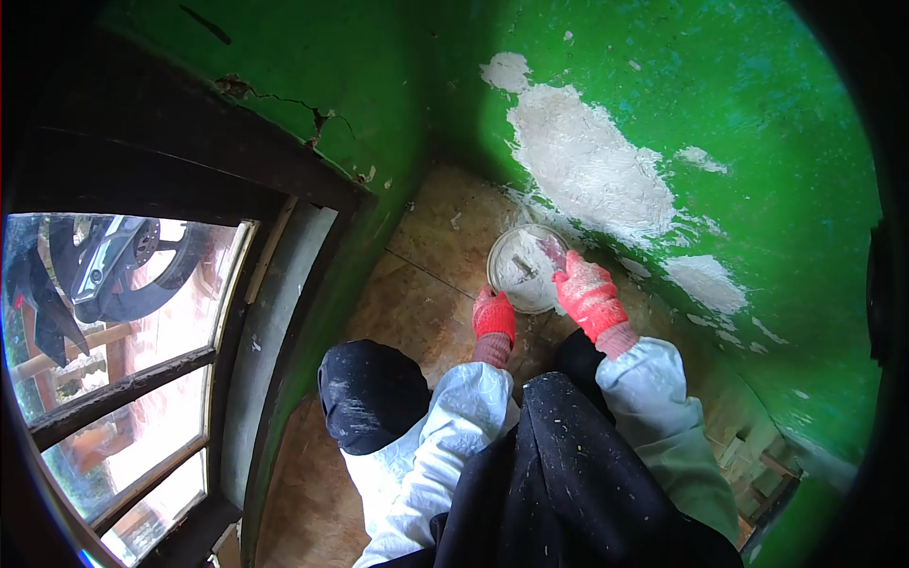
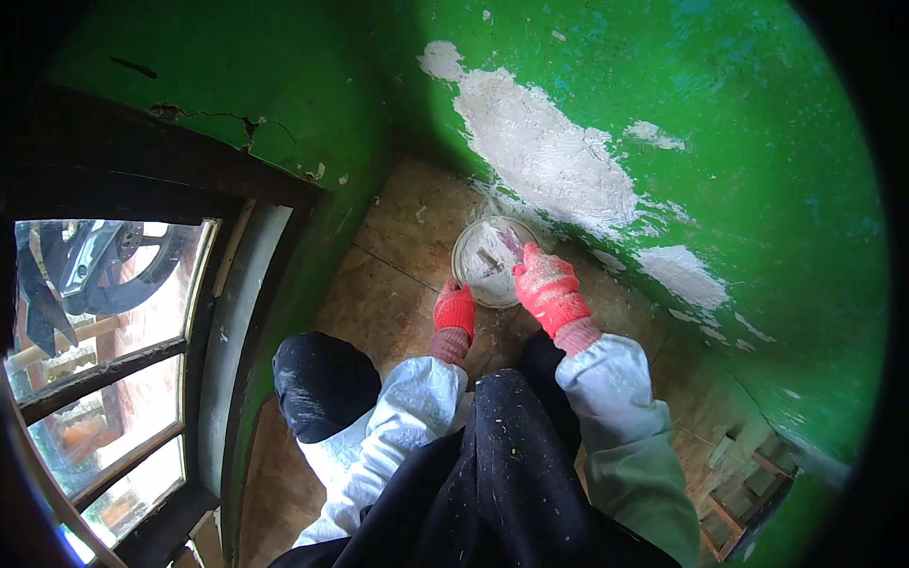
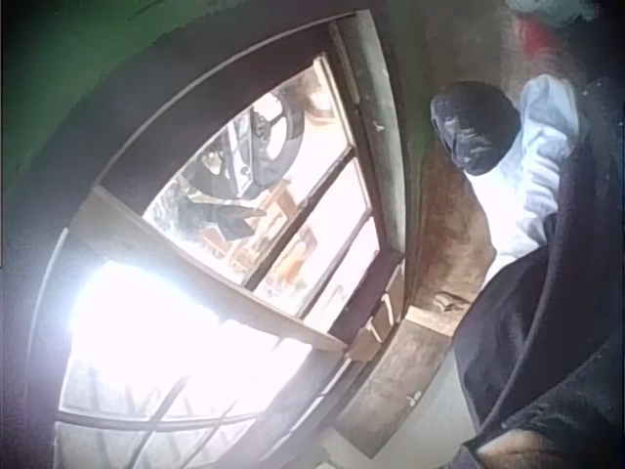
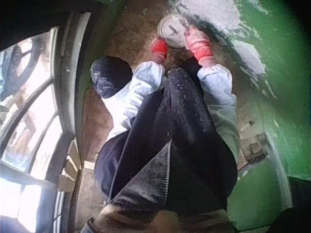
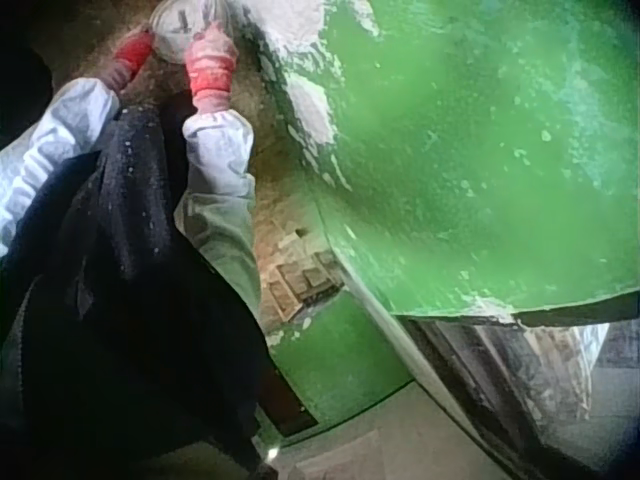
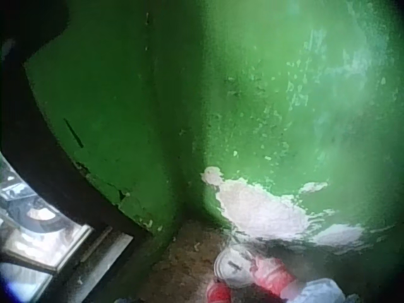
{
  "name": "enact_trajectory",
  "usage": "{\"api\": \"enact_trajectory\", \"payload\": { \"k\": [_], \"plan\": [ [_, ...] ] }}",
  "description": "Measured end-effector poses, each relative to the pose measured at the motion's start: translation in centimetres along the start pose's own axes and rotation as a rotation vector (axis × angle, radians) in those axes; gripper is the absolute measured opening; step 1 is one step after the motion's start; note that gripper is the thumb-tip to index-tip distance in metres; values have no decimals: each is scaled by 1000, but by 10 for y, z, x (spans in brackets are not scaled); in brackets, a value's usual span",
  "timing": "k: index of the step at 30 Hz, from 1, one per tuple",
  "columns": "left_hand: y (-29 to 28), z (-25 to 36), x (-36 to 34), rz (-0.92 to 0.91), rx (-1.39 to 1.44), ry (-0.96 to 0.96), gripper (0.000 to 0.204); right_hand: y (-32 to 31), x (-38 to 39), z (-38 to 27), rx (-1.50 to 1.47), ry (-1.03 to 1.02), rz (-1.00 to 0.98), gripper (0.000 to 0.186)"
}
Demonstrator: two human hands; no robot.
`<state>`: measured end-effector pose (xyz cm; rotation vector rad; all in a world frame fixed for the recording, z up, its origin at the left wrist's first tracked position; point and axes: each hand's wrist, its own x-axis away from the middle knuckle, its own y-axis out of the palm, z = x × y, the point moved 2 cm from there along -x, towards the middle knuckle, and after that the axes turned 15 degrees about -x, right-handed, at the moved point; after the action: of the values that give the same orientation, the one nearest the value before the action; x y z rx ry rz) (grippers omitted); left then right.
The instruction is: The person applies white plaster from a bucket onto a green wall using a spatula and a putty knife, spreading and smoothing the compound over patches of the wall surface near a window.
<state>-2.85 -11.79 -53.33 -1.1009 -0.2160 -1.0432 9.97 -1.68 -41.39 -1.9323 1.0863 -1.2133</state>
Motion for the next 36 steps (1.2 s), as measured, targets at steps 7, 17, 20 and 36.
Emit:
{"api": "enact_trajectory", "payload": {
  "k": [7,17,20,36],
  "plan": [
    [-4,7,0,55,-35,-76,24,-8,15,3,49,-80,-63,25],
    [0,3,-5,114,-19,-98,24,13,11,0,281,-415,-153,14],
    [5,1,-5,130,12,-90,24,23,9,-1,293,-393,-132,13],
    [-2,0,-6,131,157,-124,21,22,11,1,218,-391,-152,20]
  ]
}}
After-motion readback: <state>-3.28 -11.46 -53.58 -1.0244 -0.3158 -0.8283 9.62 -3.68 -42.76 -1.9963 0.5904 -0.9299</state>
